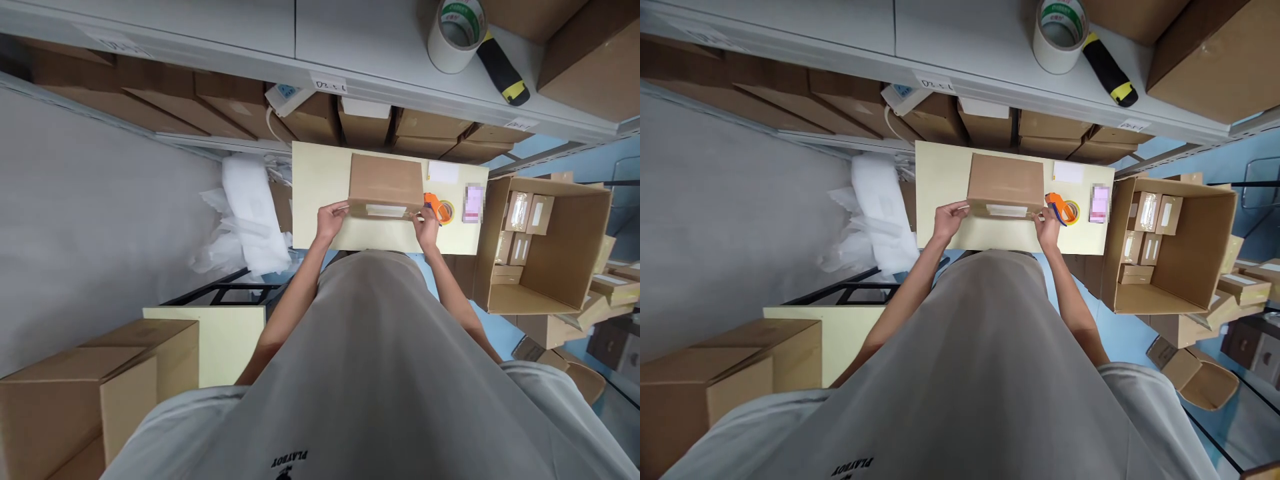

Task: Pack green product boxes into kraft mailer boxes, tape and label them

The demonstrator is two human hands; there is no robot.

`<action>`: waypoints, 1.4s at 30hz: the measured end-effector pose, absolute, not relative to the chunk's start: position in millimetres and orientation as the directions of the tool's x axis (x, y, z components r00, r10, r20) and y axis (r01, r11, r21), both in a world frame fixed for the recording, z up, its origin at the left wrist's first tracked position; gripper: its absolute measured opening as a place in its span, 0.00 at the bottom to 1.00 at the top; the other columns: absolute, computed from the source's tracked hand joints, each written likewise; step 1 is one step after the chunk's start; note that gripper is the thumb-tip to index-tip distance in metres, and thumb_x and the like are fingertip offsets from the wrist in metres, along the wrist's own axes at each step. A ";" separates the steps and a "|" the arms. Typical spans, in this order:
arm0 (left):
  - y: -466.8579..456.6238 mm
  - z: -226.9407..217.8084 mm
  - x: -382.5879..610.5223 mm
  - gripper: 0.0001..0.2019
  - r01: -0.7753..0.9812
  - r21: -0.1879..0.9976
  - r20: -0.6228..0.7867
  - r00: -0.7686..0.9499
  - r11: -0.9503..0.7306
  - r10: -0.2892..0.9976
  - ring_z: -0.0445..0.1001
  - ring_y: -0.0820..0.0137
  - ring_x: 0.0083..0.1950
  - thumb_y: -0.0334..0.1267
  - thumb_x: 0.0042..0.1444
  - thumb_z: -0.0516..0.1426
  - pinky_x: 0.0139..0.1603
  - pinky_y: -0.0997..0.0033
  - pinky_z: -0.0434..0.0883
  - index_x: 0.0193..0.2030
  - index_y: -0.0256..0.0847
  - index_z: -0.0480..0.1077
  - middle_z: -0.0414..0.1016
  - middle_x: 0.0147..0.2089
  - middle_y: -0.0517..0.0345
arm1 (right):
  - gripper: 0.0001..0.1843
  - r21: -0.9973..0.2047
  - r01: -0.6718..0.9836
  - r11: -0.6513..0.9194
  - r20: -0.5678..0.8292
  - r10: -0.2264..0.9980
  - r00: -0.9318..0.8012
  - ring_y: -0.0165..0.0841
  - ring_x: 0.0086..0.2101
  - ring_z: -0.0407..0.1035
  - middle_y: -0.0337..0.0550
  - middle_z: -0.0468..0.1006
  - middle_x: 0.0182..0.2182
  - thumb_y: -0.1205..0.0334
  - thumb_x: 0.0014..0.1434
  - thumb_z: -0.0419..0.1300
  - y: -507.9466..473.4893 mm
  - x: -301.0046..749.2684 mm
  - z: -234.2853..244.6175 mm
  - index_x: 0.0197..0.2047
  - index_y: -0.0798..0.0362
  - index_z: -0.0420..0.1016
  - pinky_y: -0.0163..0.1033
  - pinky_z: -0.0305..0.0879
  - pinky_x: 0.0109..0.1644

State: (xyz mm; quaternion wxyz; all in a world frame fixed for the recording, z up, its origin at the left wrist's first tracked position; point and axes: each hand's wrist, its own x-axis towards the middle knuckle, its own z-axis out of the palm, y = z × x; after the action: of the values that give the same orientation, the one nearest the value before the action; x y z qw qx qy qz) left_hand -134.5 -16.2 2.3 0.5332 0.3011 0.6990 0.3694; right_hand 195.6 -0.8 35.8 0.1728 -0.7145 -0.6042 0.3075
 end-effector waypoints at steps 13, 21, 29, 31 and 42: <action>-57.6 -15.9 -153.9 0.14 0.392 0.676 -0.510 -0.363 0.624 0.780 0.88 0.54 0.53 0.38 0.64 0.65 0.66 0.51 0.80 0.55 0.45 0.87 0.91 0.57 0.47 | 0.20 -0.560 0.732 -0.388 -0.370 0.908 0.198 0.44 0.47 0.86 0.58 0.88 0.56 0.55 0.70 0.59 -35.7 202.7 13.1 0.60 0.52 0.82 0.54 0.84 0.57; -26.1 -31.6 -162.9 0.12 0.534 0.662 -0.456 -0.271 0.527 0.847 0.81 0.48 0.58 0.35 0.65 0.66 0.65 0.50 0.75 0.54 0.43 0.84 0.85 0.54 0.40 | 0.24 -0.582 0.678 -0.448 -0.363 0.890 0.276 0.45 0.47 0.86 0.62 0.89 0.55 0.54 0.69 0.59 -46.5 196.1 28.3 0.62 0.56 0.81 0.55 0.83 0.59; -21.4 -48.3 -171.0 0.10 0.609 0.635 -0.469 -0.185 0.475 0.864 0.81 0.47 0.59 0.36 0.70 0.60 0.65 0.50 0.75 0.53 0.43 0.81 0.83 0.58 0.39 | 0.26 -0.606 0.607 -0.514 -0.337 0.857 0.389 0.45 0.49 0.85 0.66 0.89 0.57 0.56 0.68 0.58 -58.6 187.7 46.9 0.63 0.58 0.81 0.56 0.83 0.61; -18.8 -51.1 -173.6 0.09 0.597 0.655 -0.466 -0.164 0.464 0.869 0.81 0.47 0.58 0.36 0.70 0.60 0.63 0.49 0.75 0.52 0.43 0.81 0.83 0.58 0.38 | 0.28 -0.611 0.604 -0.511 -0.325 0.858 0.397 0.45 0.51 0.85 0.67 0.88 0.59 0.58 0.67 0.56 -59.1 187.5 50.5 0.65 0.60 0.80 0.55 0.83 0.59; -4.3 -54.0 -209.9 0.10 0.513 0.695 -0.448 -0.240 0.505 0.861 0.81 0.53 0.57 0.30 0.67 0.61 0.66 0.55 0.76 0.33 0.44 0.73 0.83 0.49 0.45 | 0.30 -0.662 0.615 -0.429 -0.232 0.897 0.377 0.49 0.53 0.83 0.66 0.86 0.60 0.46 0.67 0.59 -40.9 177.4 49.9 0.62 0.57 0.82 0.58 0.83 0.60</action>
State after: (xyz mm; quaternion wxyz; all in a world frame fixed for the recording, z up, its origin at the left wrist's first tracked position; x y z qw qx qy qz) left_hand -209.9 -4.3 -54.0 0.4188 0.4521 0.7595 0.2081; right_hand 177.4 -40.9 49.9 0.2421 -0.7935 -0.4762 0.2914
